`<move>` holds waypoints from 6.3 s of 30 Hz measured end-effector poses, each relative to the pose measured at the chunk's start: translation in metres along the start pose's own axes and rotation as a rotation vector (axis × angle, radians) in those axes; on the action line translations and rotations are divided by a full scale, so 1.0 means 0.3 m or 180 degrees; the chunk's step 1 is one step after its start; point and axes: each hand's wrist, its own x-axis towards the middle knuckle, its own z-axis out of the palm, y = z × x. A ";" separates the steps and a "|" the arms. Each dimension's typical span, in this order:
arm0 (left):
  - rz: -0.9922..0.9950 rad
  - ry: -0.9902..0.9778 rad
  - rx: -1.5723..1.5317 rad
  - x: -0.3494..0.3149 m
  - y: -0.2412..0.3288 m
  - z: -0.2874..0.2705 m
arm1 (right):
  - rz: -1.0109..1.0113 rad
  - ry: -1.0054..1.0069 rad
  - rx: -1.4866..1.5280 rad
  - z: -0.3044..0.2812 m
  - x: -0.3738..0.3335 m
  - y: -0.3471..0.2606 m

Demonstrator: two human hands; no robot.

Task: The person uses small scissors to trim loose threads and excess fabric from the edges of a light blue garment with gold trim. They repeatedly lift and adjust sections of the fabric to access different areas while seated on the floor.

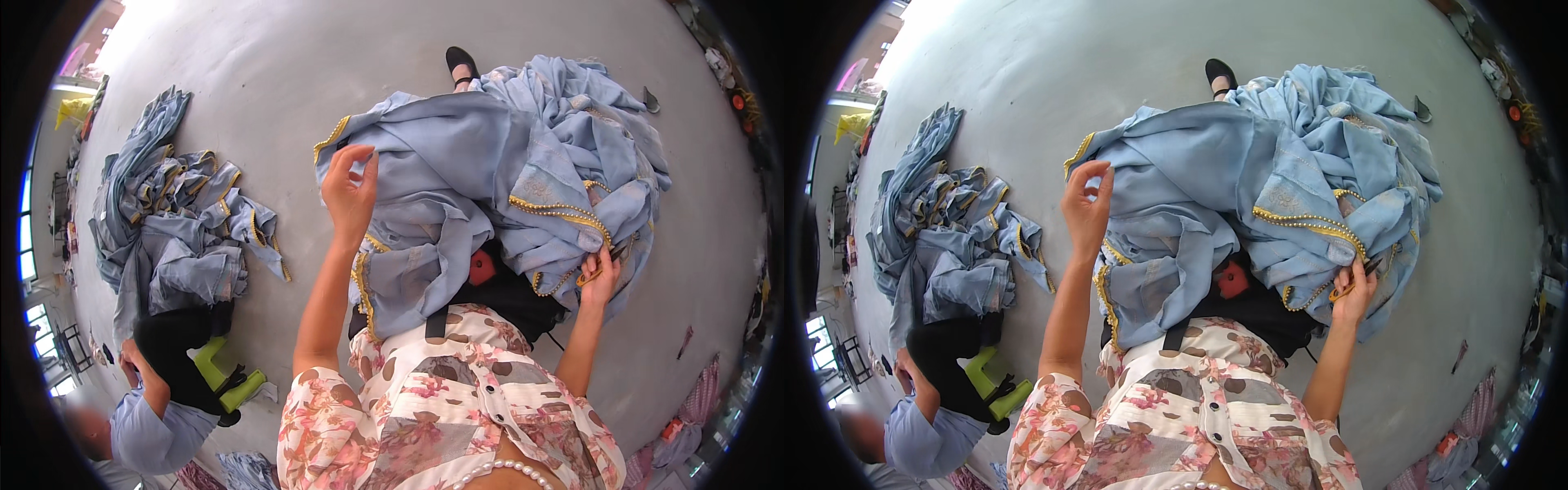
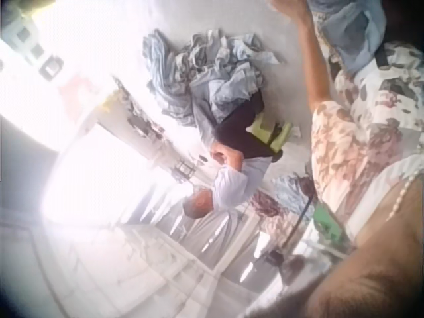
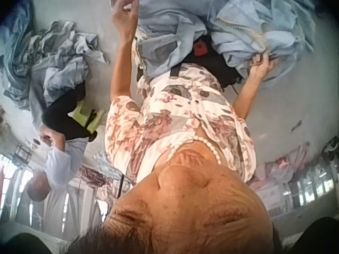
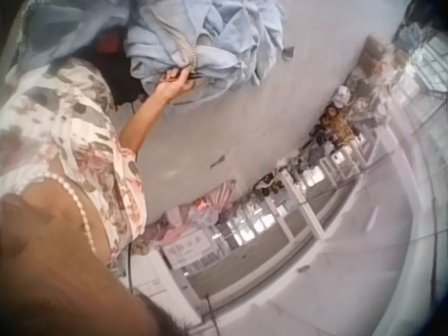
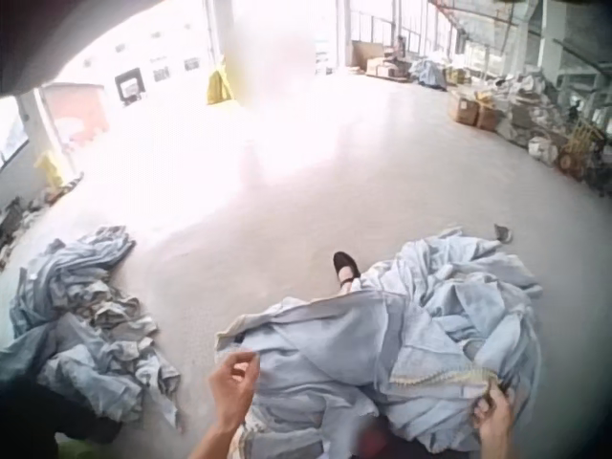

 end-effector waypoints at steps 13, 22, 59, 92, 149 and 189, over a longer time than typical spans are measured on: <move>-0.0064 -0.0073 0.0937 0.269 -0.139 -0.040 | -0.1159 0.0935 -0.1340 0.015 -0.123 -0.079; 0.2446 -0.1661 0.0407 -0.132 0.263 0.094 | -0.1607 -0.1152 -0.1555 0.402 -0.155 -0.145; -0.0813 -0.1318 -0.0329 -0.021 0.005 0.150 | -0.0791 -0.1765 -0.1707 0.858 0.145 0.219; 0.2061 -0.1651 0.1562 0.034 0.111 0.034 | -0.1508 -0.2597 -0.2826 0.726 -0.139 0.008; -0.2191 -0.1015 -0.3125 -0.091 0.127 -0.049 | -0.1033 -0.2726 -0.1785 0.871 -0.184 0.138; 0.1497 -0.1344 -0.0374 -0.314 0.293 0.117 | 0.0266 -0.1991 -0.0714 0.594 -0.054 0.077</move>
